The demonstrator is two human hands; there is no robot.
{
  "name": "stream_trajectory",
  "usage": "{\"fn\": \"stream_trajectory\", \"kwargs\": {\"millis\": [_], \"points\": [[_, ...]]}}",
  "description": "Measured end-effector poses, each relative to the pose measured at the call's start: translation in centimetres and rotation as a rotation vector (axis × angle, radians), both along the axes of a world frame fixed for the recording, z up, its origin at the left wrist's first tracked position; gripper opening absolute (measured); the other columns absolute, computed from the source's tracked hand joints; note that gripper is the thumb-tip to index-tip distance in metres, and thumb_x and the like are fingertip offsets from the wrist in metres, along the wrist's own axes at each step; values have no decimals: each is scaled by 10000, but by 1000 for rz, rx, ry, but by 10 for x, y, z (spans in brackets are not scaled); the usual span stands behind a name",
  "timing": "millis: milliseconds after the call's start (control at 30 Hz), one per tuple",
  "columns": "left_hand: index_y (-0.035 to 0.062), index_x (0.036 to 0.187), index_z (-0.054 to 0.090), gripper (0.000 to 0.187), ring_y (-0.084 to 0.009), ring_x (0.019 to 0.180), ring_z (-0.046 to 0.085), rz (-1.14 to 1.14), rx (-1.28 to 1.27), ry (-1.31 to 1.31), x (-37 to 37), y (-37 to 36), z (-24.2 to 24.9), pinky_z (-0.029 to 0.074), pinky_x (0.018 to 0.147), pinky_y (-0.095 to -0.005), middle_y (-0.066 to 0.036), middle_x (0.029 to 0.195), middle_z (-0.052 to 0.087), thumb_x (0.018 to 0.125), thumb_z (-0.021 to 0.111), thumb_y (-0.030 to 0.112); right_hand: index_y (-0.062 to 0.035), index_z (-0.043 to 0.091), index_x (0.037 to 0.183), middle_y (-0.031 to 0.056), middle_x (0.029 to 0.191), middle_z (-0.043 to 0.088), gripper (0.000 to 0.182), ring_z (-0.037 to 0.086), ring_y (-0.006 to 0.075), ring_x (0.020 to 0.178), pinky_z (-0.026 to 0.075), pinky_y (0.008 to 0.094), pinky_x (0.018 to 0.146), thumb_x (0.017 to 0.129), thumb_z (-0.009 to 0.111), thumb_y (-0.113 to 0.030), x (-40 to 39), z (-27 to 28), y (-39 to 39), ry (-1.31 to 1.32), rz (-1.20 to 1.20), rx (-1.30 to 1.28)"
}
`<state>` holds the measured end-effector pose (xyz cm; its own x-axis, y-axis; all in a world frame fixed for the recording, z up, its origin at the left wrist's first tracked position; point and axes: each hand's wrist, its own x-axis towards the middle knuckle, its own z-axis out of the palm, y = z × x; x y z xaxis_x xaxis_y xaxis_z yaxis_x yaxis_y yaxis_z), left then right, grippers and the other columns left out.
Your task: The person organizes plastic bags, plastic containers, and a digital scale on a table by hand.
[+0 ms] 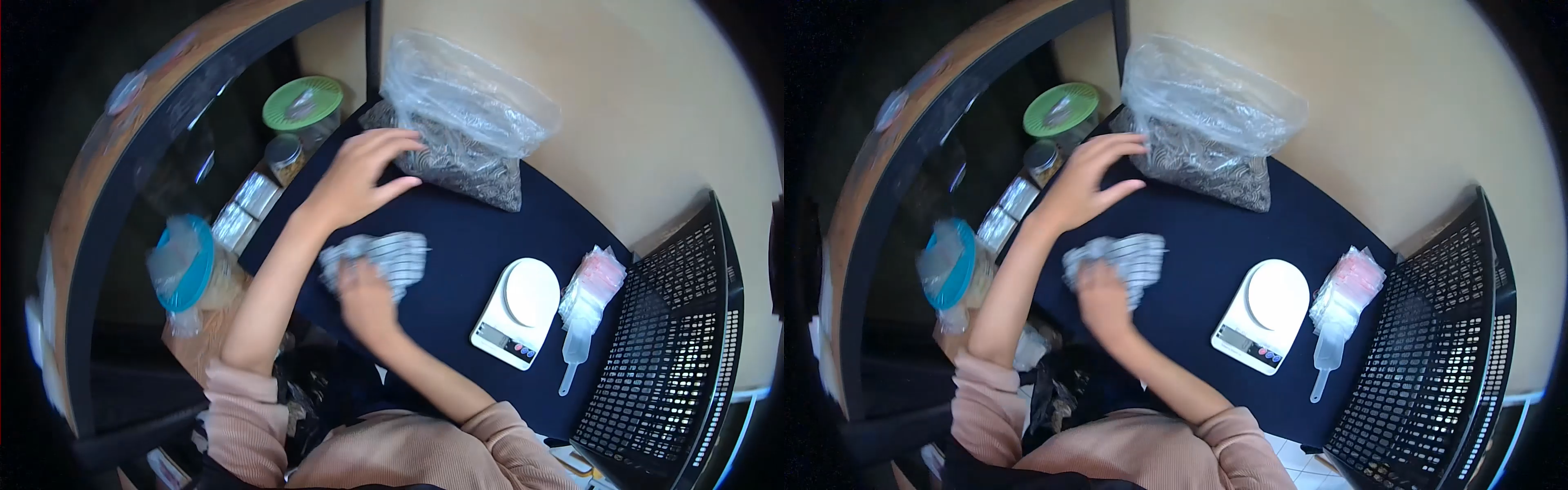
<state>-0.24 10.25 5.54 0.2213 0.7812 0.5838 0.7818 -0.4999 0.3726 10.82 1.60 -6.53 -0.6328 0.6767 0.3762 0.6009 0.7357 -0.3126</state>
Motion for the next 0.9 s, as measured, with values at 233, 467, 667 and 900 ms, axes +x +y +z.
{"fn": "stream_trajectory", "kwargs": {"millis": [233, 467, 667, 900], "points": [[-17, 1080, 438, 256, -198, 1045, 447, 745, 14, -825, -17, -238, -85, 318, 917, -314, -120, 1103, 476, 856, 433, 106, -31, 516, 1043, 197, 930, 489, 406, 515, 320, 832, 464, 375, 672, 637, 491, -33, 12, 35, -88, 252, 627, -331], [51, 1031, 476, 319, -96, 836, 484, 1195, -345, -1042, 24, -393, -195, 352, 626, -205, -35, 944, 527, 878, 383, 315, 7, 467, 1089, 240, 958, 467, 412, 490, 360, 860, 422, 428, 730, 677, 474, 11, 97, 39, 81, -13, -377, -45], [88, 1263, 237, 553, -265, 1024, 461, 640, -568, -1515, 80, -340, -171, 439, 771, -395, -153, 1193, 390, 868, 280, 472, 47, 376, 1156, 298, 1077, 403, 472, 450, 405, 980, 392, 406, 835, 693, 449, -8, 64, -3, -57, -86, -65, -177], [70, 1270, 269, 651, -226, 1101, 405, 611, -476, -1943, 83, -318, -196, 348, 903, -324, -138, 1197, 396, 827, 313, 544, -8, 334, 1214, 280, 982, 448, 508, 522, 411, 839, 448, 401, 740, 748, 495, -126, 47, -9, -149, 110, 422, -809]]}}
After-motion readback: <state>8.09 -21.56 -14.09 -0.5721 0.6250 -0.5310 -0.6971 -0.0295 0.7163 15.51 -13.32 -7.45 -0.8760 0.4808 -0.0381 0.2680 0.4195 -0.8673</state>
